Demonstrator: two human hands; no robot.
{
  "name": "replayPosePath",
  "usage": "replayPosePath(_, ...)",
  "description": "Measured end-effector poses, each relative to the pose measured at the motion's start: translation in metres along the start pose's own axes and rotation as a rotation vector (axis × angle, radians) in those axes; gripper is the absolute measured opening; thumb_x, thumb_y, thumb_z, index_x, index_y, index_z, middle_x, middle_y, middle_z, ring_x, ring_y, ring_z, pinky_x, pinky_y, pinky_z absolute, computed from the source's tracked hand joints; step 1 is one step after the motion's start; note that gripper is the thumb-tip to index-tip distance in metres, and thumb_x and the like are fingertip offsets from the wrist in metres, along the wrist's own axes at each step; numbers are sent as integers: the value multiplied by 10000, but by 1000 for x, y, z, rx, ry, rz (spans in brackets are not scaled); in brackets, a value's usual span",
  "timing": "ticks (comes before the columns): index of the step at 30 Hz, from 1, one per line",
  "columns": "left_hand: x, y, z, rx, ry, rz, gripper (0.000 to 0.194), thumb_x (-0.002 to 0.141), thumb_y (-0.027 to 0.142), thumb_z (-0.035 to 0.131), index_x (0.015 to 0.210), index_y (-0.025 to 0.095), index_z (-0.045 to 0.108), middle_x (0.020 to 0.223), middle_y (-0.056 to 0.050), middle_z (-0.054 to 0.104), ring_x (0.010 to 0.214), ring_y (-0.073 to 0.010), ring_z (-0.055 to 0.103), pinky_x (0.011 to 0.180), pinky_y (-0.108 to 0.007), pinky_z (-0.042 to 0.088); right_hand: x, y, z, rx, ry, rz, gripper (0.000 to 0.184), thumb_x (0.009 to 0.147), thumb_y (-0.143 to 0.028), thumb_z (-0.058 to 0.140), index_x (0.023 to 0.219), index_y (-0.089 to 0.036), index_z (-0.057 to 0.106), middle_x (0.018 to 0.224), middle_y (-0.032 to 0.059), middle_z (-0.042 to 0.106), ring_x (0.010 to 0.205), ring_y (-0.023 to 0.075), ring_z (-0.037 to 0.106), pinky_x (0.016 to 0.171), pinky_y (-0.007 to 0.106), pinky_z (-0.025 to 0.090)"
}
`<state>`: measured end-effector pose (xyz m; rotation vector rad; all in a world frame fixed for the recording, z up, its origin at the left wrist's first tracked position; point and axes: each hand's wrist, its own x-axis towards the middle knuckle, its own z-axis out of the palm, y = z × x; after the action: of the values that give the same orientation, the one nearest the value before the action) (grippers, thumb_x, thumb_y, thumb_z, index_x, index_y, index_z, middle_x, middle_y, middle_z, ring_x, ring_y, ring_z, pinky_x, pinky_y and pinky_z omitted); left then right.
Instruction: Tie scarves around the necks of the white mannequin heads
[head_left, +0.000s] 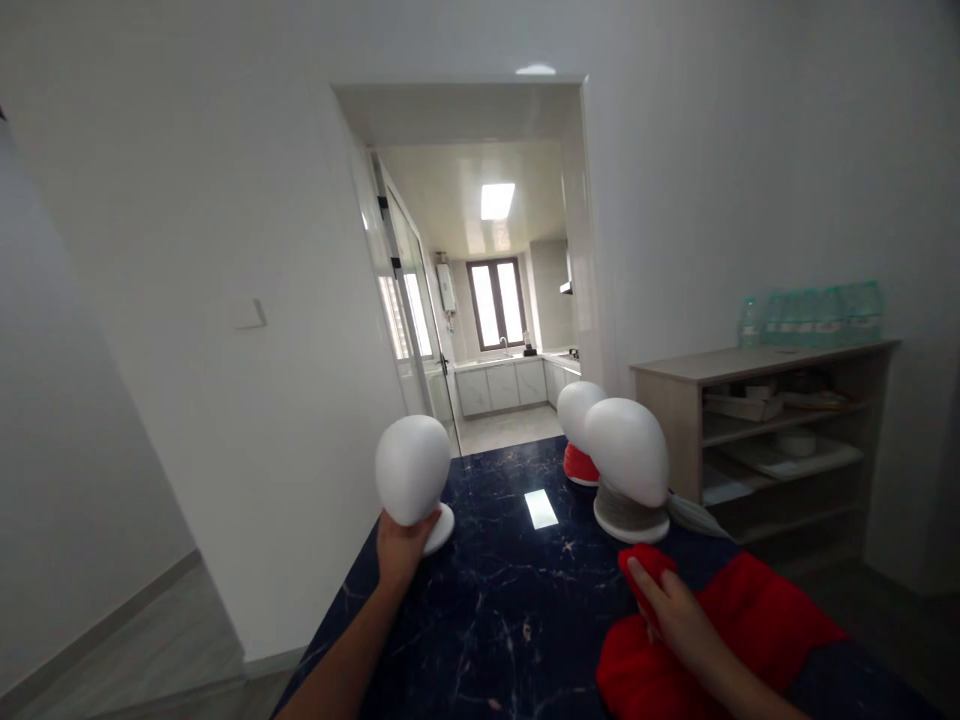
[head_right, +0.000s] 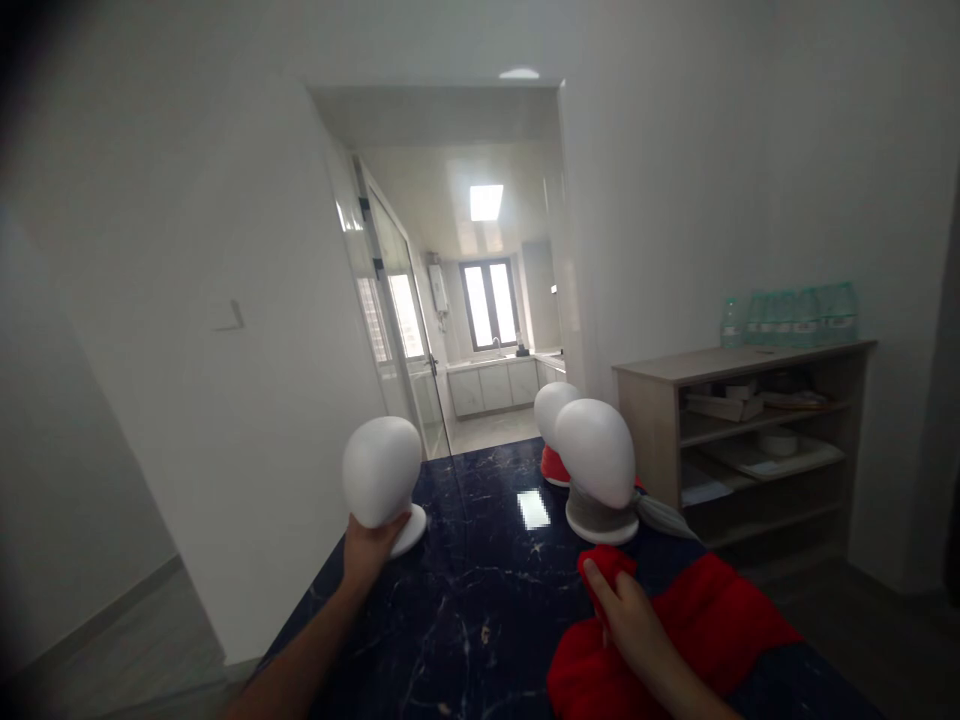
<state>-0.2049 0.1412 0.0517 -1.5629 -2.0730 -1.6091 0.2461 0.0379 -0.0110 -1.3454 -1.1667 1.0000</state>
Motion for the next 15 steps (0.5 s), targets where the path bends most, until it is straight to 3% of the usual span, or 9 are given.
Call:
replayPosePath(2, -35, 36, 6, -188, -1, 23, 812, 710, 525, 849, 1376, 150, 573, 1453, -175, 655, 1331, -365, 627, 1130, -452, 502, 0, -4, -2, 21, 2, -12, 708, 740, -959, 538, 592, -268, 496, 438, -19, 543, 420, 176, 562, 476, 318, 471)
replayPosePath(5, -96, 89, 12, -434, -95, -70, 818, 614, 504, 937, 1292, 153, 644, 1350, -184, 720, 1262, -381, 673, 1050, -458, 554, -2, -9, -7, 93, 16, -46, 746, 739, -985, 495, 614, -252, 551, 484, -10, 572, 432, 183, 569, 474, 331, 478)
replayPosePath(8, -151, 127, 13, -623, -133, -130, 829, 538, 464, 988, 1247, 170, 678, 1288, -184, 747, 1205, -383, 704, 998, -446, 575, -2, -10, -15, 142, 46, -90, 797, 729, -1012, 462, 633, -234, 606, 539, 16, 613, 465, 199, 596, 517, 357, 511)
replayPosePath(11, -190, 146, 9, -698, -124, -183, 810, 507, 434, 1002, 1213, 192, 689, 1256, -174, 752, 1177, -390, 715, 979, -451, 576, 2, -7, -24, 139, 70, -90, 805, 777, -998, 411, 619, -234, 613, 529, 37, 610, 464, 214, 594, 524, 375, 506)
replayPosePath(15, -214, 153, 2, -601, -104, -154, 736, 586, 466, 966, 1204, 212, 657, 1264, -177, 728, 1194, -386, 700, 1046, -479, 531, 12, -5, -33, 56, 100, -144, 691, 897, -841, 413, 668, -234, 650, 570, 63, 637, 515, 245, 622, 569, 397, 529)
